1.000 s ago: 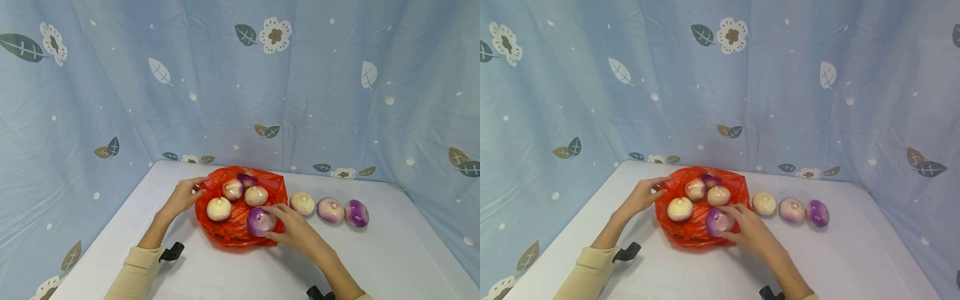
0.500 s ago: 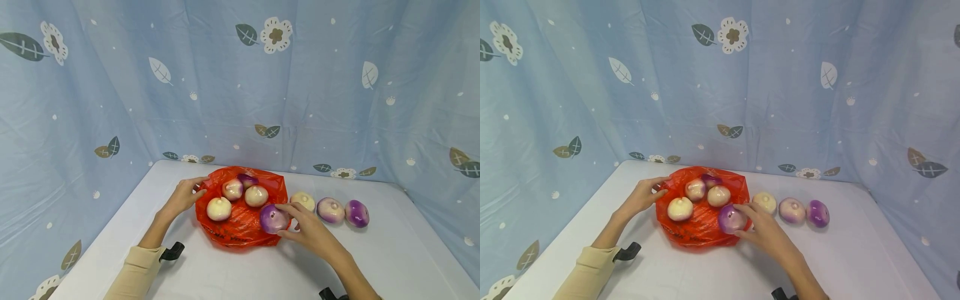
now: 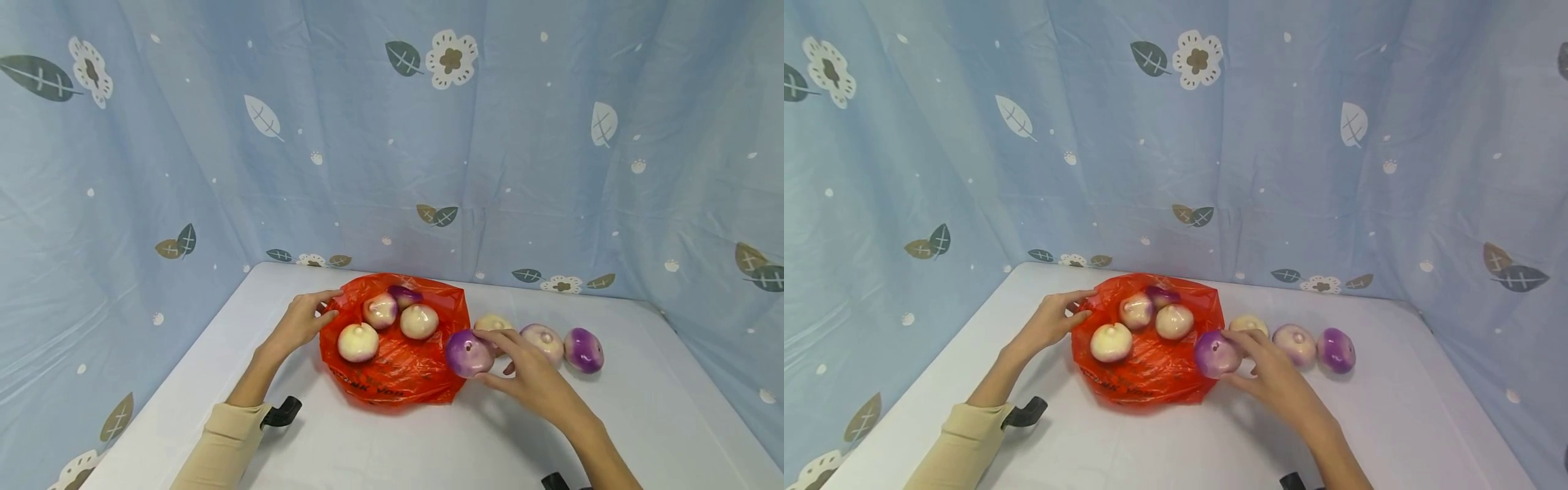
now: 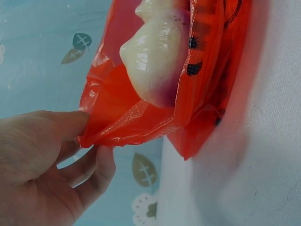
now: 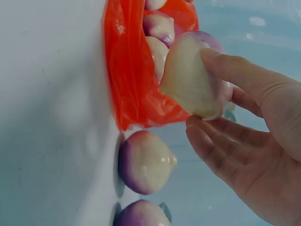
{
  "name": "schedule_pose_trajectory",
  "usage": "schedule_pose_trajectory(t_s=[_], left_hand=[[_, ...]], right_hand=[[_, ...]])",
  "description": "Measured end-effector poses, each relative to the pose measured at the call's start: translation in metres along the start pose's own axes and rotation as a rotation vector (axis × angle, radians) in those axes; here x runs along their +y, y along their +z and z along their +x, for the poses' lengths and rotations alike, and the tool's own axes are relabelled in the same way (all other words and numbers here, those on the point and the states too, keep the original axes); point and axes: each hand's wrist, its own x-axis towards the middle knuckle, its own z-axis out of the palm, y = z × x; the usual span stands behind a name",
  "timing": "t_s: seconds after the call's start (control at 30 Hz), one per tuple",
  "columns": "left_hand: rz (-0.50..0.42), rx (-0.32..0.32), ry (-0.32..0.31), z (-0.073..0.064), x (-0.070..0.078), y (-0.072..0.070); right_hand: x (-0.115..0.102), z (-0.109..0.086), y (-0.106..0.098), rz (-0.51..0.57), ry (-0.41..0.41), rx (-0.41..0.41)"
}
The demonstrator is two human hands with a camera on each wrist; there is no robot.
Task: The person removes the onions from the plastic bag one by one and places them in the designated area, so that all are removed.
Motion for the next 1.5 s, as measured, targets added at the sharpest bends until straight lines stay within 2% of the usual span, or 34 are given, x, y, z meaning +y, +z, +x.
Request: schedule_pose_trajectory(t_s=[0.4,0.57,0.7,0.87,1.2,1.5], left_hand=[[0.002,-0.007,-0.007,0.0,0.0,0.0],[0.004,0.001,0.01,0.0,0.0,-0.001],[0.003,0.005,0.015,0.0,0.001,0.0],[0.004,0.001,0.018,0.0,0.001,0.0],[0.007,0.003,0.01,0.0,0.002,-0.001],[0.008,-0.001,0.013,0.0,0.002,-0.001]], right_hand=[[0.009,-0.003,-0.015,-0.068,0.029,0.042],[0.013,-0.005,-0.025,-0.032,0.059,0.052],[0.019,-0.007,-0.03,0.028,-0.003,0.096],[0.025,-0.01,-0.036,-0.007,-0.046,0.158],[0.037,-0.014,-0.05,-0.055,0.048,0.165],[0.043,-0.02,-0.062,-0.072,0.053,0.189]])
